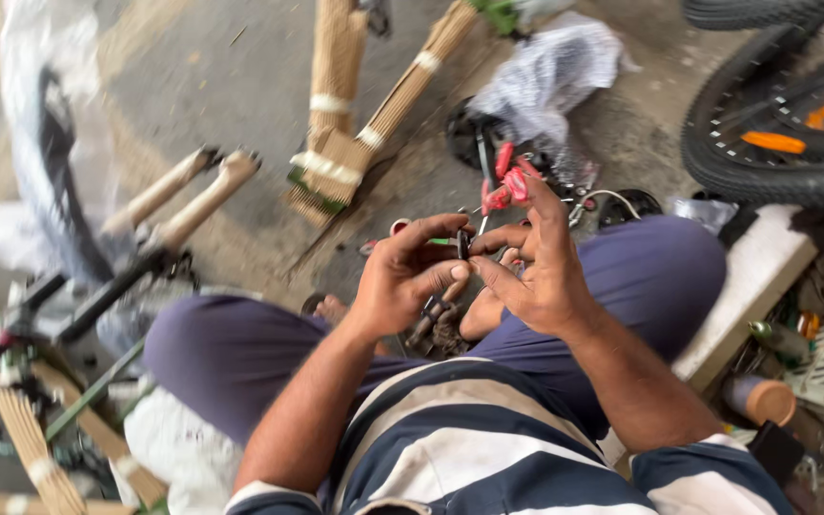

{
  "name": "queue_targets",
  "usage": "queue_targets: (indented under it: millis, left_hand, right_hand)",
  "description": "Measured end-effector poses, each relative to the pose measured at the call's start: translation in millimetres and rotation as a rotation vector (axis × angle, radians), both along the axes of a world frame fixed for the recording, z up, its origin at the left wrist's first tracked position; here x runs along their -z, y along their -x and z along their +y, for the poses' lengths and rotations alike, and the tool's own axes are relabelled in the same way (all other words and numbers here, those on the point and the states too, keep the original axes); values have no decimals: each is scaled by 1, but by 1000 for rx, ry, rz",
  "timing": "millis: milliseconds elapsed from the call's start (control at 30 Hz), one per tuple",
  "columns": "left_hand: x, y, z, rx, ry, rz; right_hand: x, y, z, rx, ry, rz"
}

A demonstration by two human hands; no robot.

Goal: The person sits on the floor of a bicycle shop assembling a new bicycle whose frame is partly wrapped in corrugated cardboard. They tighten a bolt on the frame with a spanner, open a small grease container, and apply red grease by hand to the seat tube, head tube and other frame openings, then work grease onto pedal and crank parts.

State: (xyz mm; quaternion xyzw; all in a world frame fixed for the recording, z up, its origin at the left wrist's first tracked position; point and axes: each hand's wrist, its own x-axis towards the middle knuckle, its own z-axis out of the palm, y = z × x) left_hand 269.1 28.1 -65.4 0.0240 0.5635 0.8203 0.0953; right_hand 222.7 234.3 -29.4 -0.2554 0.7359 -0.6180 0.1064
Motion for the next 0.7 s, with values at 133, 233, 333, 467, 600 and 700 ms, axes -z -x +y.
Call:
queue_targets:
  millis: [133,233,333,467,600,700]
  left_hand:
    - [29,-15,-12,-90,-234,32]
    - [41,-21,-11,-90,-269,43]
    - [42,-23,-8,-64,-305,5]
    - [35,-26,-9,-86,-285,37]
    - [31,-27,-12,-108,-300,68]
    - [31,-27,-13,-148,-185,45]
  right_hand:
    - [16,-29,-17,-11,109,96]
    - [24,-43,-23,-181,313,-48]
    - [33,-49,-27,-229,279,41]
    - [42,-54,-32,-232,230,48]
    - [40,-56,-31,-155,-162,384]
    - [32,-54,-26,-60,-467,529]
